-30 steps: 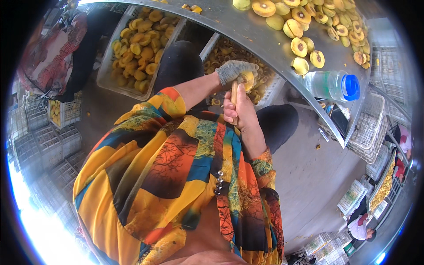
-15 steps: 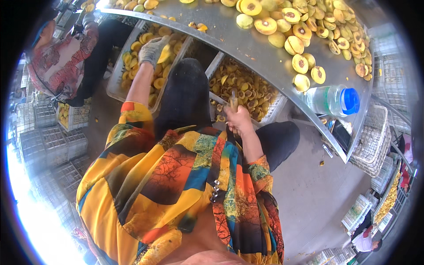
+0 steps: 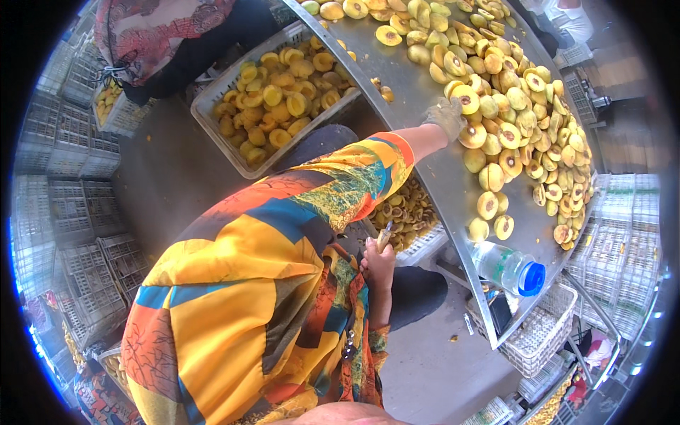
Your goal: The person cores halved apricots by hand using a small metal tool, placing the cored fruit into a plastic bin below the table and tossing the pits into a separate container.
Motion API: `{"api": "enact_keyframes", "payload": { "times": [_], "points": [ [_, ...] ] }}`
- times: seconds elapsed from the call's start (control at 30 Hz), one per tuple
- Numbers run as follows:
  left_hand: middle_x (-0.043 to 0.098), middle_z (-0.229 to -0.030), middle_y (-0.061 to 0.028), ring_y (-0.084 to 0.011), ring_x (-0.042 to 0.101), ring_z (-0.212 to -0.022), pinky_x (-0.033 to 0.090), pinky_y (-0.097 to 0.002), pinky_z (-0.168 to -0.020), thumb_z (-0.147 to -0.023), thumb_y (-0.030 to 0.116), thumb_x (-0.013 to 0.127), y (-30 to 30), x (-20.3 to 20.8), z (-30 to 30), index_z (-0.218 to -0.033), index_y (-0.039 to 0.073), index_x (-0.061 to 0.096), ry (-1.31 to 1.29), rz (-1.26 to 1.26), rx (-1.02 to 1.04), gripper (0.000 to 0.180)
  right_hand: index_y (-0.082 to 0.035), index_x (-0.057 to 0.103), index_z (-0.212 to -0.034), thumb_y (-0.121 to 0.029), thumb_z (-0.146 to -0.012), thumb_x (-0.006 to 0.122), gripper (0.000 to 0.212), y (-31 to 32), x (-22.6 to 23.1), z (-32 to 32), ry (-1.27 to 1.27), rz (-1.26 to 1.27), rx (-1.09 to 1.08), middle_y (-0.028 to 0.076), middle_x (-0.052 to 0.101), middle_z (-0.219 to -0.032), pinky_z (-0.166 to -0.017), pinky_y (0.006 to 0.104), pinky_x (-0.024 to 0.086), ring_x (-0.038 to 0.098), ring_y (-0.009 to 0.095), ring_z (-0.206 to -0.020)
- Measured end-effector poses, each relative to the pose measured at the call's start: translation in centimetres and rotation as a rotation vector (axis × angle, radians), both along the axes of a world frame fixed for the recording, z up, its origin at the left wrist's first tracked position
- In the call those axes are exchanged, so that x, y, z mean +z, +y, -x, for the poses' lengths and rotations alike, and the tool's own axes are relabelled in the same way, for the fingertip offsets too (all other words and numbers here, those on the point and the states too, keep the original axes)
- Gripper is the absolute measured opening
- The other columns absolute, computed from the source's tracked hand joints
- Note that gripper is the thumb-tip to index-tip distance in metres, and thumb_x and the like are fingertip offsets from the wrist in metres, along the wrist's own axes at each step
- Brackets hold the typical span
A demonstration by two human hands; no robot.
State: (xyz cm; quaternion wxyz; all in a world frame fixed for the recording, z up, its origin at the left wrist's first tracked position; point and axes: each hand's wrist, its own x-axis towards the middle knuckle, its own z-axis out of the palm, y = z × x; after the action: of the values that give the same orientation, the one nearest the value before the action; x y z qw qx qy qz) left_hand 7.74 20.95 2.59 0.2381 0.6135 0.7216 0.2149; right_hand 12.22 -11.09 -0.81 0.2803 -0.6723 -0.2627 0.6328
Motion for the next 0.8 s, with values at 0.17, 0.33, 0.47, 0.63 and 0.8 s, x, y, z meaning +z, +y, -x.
{"api": "enact_keyframes", "payload": {
  "times": [0.17,0.33,0.47,0.63,0.8],
  "points": [
    [0.062,-0.09,-0.0114,-0.0313,0.061,-0.084,0.049,-0.0403,-0.074,-0.079,0.026,0.051,2.7,-3.0,2.0,-0.1,0.014,0.061,0.5,-0.226,-0.203,0.026,-0.003,0.045,-0.082,-0.024,-0.085,0.054,0.023,0.2,0.5,0.0,-0.08,-0.099,-0.009,0.001,0.043,-0.051,-0.031,0.024,0.034,0.041,0.009,-0.035],
    [0.062,-0.079,-0.0066,-0.0137,0.061,-0.064,0.046,-0.0272,-0.047,-0.083,0.032,0.051,-2.6,2.1,8.5,-0.1,0.006,0.055,-0.589,0.083,-0.521,0.031,-0.004,0.047,-0.08,-0.033,-0.091,0.041,0.032,2.0,4.7,1.1,-0.273,-0.273,-0.045,0.003,0.044,-0.049,-0.032,0.0239,0.034,0.04,0.01,-0.034],
    [0.062,-0.08,-0.0042,-0.0148,0.06,-0.059,0.042,-0.0233,-0.041,-0.084,0.035,0.053,-11.9,6.1,9.1,-0.098,0.009,0.054,-1.648,0.496,-0.376,0.029,0.001,0.053,-0.085,-0.028,-0.093,0.036,0.035,3.4,3.5,0.9,-0.607,-0.766,-0.021,0.012,0.05,-0.054,-0.043,0.0343,0.04,0.052,0.022,-0.045],
    [0.061,-0.089,-0.0091,-0.0187,0.061,-0.079,0.053,-0.031,-0.067,-0.083,0.028,0.059,-16.5,3.2,7.3,-0.102,0.002,0.054,-1.723,0.508,-0.073,0.032,-0.001,0.048,-0.081,-0.03,-0.091,0.041,0.031,4.4,6.8,2.0,-0.777,-0.73,0.026,0.023,0.054,-0.059,-0.05,0.0478,0.043,0.055,0.042,-0.061],
    [0.059,-0.092,-0.0116,-0.0219,0.06,-0.08,0.053,-0.0326,-0.07,-0.078,0.009,0.059,-19.6,3.6,5.9,-0.105,0.002,0.049,-1.857,0.451,-0.071,0.029,-0.002,0.046,-0.085,-0.033,-0.092,0.038,0.033,3.3,6.3,1.9,-0.824,-0.623,-0.05,0.023,0.055,-0.06,-0.053,0.0493,0.044,0.056,0.042,-0.061]
  ]
}}
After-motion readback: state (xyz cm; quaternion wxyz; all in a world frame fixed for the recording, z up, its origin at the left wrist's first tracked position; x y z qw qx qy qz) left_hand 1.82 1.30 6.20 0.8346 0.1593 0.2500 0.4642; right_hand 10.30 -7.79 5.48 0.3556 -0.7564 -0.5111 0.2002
